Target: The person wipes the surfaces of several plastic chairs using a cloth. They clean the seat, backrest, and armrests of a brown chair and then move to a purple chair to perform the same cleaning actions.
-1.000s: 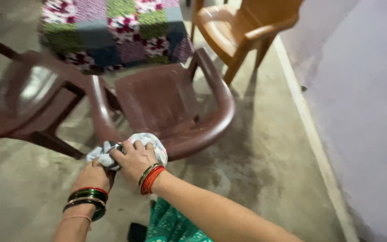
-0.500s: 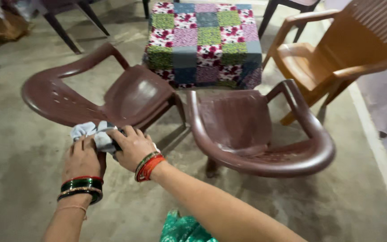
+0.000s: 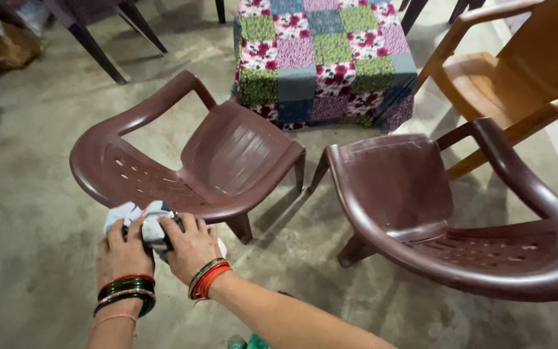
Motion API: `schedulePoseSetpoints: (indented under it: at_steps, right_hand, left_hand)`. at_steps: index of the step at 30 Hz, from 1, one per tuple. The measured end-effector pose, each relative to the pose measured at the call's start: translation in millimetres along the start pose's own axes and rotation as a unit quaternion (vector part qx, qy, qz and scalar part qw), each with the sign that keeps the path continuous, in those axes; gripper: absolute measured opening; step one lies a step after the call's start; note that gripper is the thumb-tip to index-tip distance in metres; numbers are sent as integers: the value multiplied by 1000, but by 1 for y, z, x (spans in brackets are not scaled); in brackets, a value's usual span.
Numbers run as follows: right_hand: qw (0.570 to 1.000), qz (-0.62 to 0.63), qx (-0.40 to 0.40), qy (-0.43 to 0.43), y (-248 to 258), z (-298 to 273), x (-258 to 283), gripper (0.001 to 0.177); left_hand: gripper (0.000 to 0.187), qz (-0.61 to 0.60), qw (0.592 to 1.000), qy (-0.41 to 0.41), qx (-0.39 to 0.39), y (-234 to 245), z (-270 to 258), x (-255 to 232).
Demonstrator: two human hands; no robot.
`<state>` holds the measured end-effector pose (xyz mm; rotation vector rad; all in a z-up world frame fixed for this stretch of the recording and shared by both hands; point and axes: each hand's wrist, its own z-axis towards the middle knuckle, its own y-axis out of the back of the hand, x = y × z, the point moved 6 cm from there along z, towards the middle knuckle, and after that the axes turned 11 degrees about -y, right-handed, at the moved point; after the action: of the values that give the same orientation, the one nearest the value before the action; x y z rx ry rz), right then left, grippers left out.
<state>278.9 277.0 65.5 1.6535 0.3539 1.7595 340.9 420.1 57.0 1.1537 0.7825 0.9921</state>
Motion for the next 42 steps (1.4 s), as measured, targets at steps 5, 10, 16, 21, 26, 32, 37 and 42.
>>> schedulePoseSetpoints:
  at_steps: [5,10,16,21,26,32,37,42]
  right_hand:
    - [996,-33,79,-38,-54,18,12,65]
    - [999,-12,-39,10,-65,54,55,65]
    - [987,-87,-132,17,-112,129,96,69]
    - [988,-121,-54,-81,-144,142,92,72]
    - [981,-158,-102,-54,-132,107,103,69]
    - [952,-213,-151,-162,-176,165,127,66]
    - [961,-166,-41,-217,-219,277,137,63]
    - [965,-142,-3,-221,-221,300,137,73]
  left_hand:
    - [50,-61,995,26,69,-38,7,58]
    - [48,-127,988,-44,-71,-20,45,91]
    - [72,-179,975,-102,-79,-29,128,155]
    - [79,-260,955,-141,27,-49,153,188]
    - [71,-217,948,-231,-40,-31,136,172]
    - [85,-231,949,-215,17,-56,184,209]
    - [74,-197,945,-44,259,-128,294,275]
    - [77,-130,941,-92,299,-156,335,290]
